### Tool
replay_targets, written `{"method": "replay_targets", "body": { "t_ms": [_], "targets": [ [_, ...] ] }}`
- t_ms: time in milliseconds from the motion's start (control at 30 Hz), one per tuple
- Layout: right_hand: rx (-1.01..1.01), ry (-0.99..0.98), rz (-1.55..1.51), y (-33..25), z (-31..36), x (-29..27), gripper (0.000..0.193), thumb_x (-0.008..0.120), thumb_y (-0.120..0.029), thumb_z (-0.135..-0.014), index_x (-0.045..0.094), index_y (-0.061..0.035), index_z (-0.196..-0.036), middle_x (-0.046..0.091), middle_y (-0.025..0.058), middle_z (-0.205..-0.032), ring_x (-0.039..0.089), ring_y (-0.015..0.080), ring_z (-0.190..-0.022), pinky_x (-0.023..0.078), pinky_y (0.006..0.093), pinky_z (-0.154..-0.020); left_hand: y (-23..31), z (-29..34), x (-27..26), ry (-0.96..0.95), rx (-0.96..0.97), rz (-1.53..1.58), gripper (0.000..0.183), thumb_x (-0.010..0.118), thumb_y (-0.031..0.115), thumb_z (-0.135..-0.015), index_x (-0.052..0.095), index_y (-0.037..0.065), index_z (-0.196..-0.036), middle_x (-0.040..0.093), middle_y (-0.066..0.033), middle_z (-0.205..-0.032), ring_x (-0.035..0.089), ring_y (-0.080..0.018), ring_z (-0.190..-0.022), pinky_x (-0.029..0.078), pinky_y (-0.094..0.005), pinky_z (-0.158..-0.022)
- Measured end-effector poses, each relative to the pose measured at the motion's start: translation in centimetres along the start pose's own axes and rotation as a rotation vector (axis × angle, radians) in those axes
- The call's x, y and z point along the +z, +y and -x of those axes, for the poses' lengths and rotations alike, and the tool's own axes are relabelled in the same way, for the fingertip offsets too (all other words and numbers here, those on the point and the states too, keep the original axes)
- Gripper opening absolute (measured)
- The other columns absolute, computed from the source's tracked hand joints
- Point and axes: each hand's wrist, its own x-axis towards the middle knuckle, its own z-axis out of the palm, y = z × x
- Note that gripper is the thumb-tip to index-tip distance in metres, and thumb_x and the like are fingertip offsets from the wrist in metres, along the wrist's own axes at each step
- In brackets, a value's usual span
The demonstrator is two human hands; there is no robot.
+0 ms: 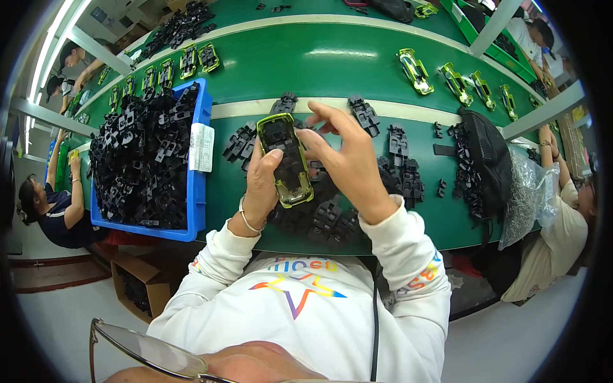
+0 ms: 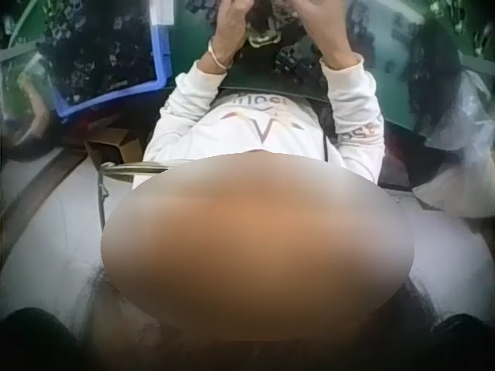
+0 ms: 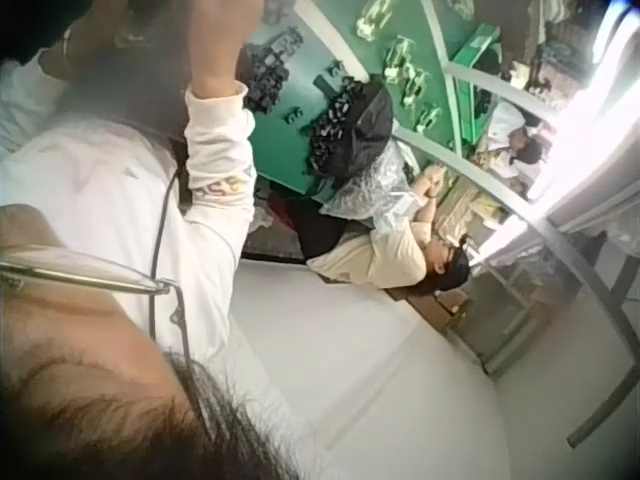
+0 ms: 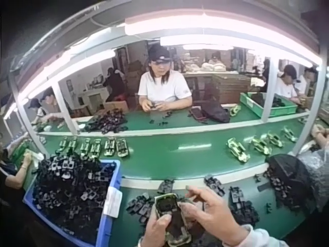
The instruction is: The person assembles toy cars on a conveyor table by picking up toy car body shells and black chassis parts, fitting them together by hand, placing the assembled cars on the conveyor line, and fetching more chassis parts from a sack.
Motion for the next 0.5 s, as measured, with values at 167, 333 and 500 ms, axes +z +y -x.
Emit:
{"method": "replay_targets", "body": {
  "t_ms": [167, 333, 500],
  "targets": [
    [0.472, -0.341, -0.299, -0.2, -2.9, -0.9, 0.035, 0.068, -0.029, -0.09, 0.066, -0.0034, -0.114, 0.063, -0.0014, -0.079, 0.059, 0.0108, -0.08, 0.046, 0.023, -0.051, 0.7, 0.3, 0.3, -0.173, -0.02, -0.072, 0.071, 0.047, 0.016, -0.097, 0.004, 0.009, -0.153, 0.052, -0.0154, -0.123, 0.067, -0.0262, -0.097, 0.056, -0.0356, -0.086],
    [0.477, -0.367, -0.344, 1.4, -3.6, -0.3, 0.027, 0.069, -0.03, -0.089, 0.07, -0.005, -0.099, 0.062, -0.0011, -0.078, 0.053, 0.0071, -0.069, 0.04, 0.0234, -0.058, 1.2, -0.1, 0.0, -0.248, -0.071, -0.151, 0.077, 0.046, 0.014, -0.098, -0.007, 0.008, -0.154, 0.051, -0.0162, -0.124, 0.065, -0.024, -0.099, 0.054, -0.0364, -0.089],
    [0.574, -0.376, -0.375, 2.3, -3.8, 0.0, 0.03, 0.069, -0.026, -0.09, 0.069, -0.0034, -0.11, 0.069, 0.0001, -0.097, 0.059, 0.0066, -0.085, 0.044, 0.0239, -0.08, 0.5, -0.7, -2.1, -0.25, -0.094, -0.314, 0.074, 0.048, 0.018, -0.099, 0.0, 0.004, -0.154, 0.048, -0.0132, -0.13, 0.055, -0.0172, -0.111, 0.047, -0.0312, -0.097]
  ]
}}
